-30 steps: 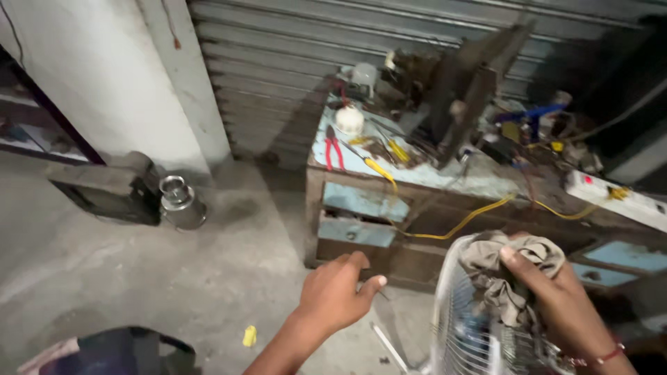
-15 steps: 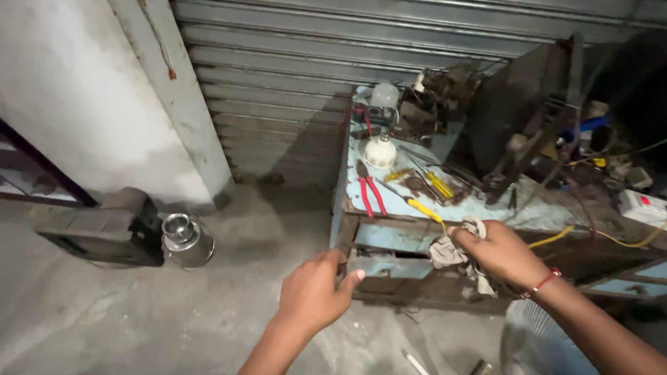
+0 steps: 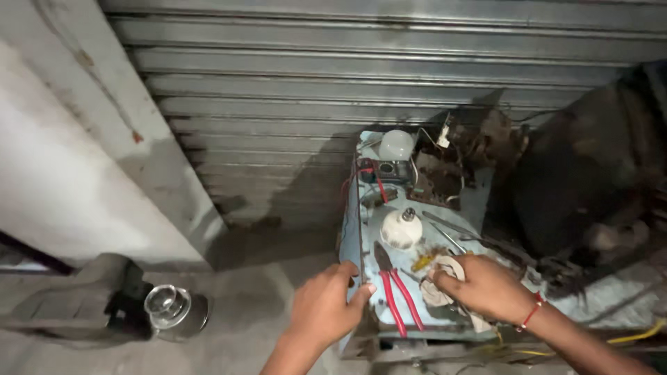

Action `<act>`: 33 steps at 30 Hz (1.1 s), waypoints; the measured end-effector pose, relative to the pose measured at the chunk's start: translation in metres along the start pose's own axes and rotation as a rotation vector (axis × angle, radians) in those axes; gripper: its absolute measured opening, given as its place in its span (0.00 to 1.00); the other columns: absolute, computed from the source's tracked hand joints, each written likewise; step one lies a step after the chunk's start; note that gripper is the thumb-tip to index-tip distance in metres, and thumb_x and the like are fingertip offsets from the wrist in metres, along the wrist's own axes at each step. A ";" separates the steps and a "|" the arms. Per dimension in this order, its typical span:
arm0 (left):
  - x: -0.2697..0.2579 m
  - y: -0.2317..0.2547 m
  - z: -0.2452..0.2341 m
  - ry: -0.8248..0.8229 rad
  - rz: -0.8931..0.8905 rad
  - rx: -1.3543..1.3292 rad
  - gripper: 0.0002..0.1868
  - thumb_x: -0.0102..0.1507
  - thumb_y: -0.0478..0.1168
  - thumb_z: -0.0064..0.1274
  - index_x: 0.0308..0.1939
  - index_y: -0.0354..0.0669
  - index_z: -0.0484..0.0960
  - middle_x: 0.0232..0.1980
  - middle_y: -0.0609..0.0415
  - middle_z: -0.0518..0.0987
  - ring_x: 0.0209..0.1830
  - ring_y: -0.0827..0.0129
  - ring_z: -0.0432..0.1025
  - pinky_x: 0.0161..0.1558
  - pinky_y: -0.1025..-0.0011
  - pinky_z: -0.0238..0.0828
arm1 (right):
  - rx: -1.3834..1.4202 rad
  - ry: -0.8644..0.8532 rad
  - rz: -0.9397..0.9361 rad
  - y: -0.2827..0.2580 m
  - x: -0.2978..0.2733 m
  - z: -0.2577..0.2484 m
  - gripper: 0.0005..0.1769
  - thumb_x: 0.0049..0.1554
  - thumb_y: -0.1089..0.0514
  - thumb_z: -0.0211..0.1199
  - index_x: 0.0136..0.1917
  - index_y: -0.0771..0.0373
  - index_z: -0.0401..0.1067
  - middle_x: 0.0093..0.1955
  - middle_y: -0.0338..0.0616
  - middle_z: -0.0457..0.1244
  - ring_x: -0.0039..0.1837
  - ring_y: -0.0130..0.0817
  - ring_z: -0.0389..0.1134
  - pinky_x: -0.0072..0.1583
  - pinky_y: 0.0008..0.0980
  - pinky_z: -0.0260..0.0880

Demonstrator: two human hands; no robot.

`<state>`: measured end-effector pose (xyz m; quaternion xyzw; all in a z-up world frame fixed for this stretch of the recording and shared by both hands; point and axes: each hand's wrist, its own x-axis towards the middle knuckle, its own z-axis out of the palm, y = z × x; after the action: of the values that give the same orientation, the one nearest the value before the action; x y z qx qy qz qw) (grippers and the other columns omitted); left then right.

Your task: The person cleans a remote control with a cloth, uses a multimeter to test electronic components on a circuit board, and then cleans the motor and housing of a disassembled floor fan using a cloth.

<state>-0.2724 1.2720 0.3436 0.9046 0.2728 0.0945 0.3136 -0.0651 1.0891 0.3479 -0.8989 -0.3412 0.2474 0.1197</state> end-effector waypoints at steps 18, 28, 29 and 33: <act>0.275 -0.082 0.025 -0.126 0.564 -0.034 0.33 0.57 0.44 0.63 0.63 0.39 0.70 0.61 0.42 0.75 0.59 0.44 0.70 0.56 0.52 0.68 | 0.413 -0.055 0.307 -0.061 0.090 -0.039 0.19 0.59 0.41 0.63 0.46 0.57 0.82 0.26 0.43 0.70 0.26 0.29 0.68 0.33 0.32 0.68; 0.383 -0.110 0.066 -0.384 0.872 -0.017 0.41 0.50 0.45 0.68 0.66 0.44 0.71 0.68 0.38 0.68 0.69 0.43 0.62 0.63 0.46 0.57 | 0.709 0.197 0.599 -0.100 0.130 -0.021 0.14 0.55 0.48 0.66 0.45 0.60 0.81 0.28 0.45 0.72 0.30 0.30 0.71 0.36 0.35 0.72; 0.385 -0.112 0.071 -0.386 0.891 -0.016 0.40 0.50 0.45 0.67 0.66 0.47 0.71 0.68 0.38 0.67 0.68 0.42 0.61 0.62 0.45 0.56 | 0.703 0.207 0.610 -0.098 0.128 -0.016 0.14 0.55 0.49 0.66 0.45 0.61 0.80 0.28 0.44 0.72 0.30 0.30 0.72 0.36 0.34 0.72; 0.389 -0.114 0.087 -0.353 0.956 0.034 0.36 0.55 0.46 0.65 0.66 0.52 0.72 0.69 0.37 0.65 0.66 0.40 0.60 0.62 0.44 0.56 | 0.632 0.355 0.568 -0.089 0.109 0.006 0.13 0.56 0.52 0.61 0.42 0.64 0.78 0.30 0.41 0.72 0.32 0.28 0.74 0.38 0.32 0.73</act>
<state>0.0319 1.5166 0.2048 0.9354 -0.2272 0.0688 0.2620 -0.0476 1.2286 0.3376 -0.9048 0.0367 0.2042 0.3720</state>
